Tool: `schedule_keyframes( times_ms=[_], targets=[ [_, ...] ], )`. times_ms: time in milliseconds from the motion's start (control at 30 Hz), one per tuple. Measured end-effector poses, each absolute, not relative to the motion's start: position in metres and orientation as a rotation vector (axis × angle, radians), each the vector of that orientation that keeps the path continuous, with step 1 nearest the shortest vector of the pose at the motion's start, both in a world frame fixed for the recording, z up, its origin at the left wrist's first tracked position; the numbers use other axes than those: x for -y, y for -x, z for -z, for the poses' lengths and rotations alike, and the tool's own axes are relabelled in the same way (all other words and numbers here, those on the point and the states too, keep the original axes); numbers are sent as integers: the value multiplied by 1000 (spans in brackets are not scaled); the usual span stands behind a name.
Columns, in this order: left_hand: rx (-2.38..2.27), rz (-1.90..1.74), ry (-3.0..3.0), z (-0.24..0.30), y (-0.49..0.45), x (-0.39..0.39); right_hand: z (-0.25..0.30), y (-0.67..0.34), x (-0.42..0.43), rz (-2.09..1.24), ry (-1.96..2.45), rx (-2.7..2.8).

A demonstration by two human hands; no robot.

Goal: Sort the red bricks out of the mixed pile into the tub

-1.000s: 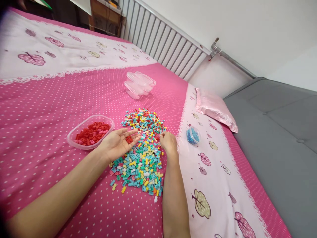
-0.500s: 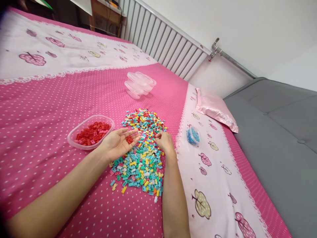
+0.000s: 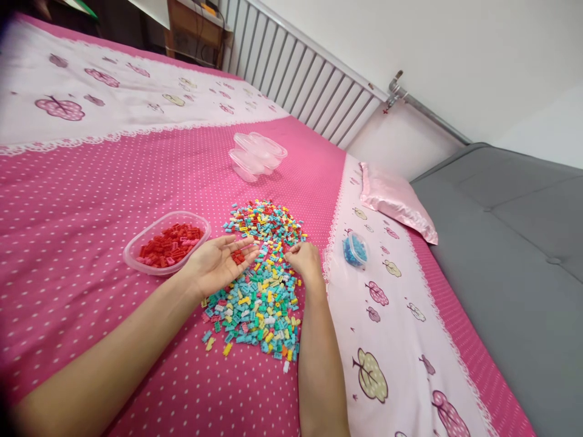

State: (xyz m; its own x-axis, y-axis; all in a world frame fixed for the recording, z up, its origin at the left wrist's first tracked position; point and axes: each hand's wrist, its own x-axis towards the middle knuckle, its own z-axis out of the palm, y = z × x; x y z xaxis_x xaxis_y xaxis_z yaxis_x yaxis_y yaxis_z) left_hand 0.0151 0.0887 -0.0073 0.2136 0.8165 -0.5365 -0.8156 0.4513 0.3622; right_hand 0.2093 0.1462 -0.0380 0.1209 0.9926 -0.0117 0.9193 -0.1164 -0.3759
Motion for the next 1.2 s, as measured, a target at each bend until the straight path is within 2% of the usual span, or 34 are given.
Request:
schedule_keyframes(
  times_ms=[133,367,567,900,1200],
  targets=[
    [-746,-1128,-12,7,-15,-89,26,-209,-142,-453,1922,1765],
    [-719,-1119,-15,11,-17,-87,-10,-179,-108,-850,1375,1795],
    [-688,-1104,-21,14,-19,-87,-23,-162,-90,-813,1190,1816],
    [-757,-1118,-9,7,-16,-87,5,-187,-122,-350,1526,1845],
    [-764,-1126,-13,6,-17,-87,44,-193,-144,-201,1855,2114]
  ],
)
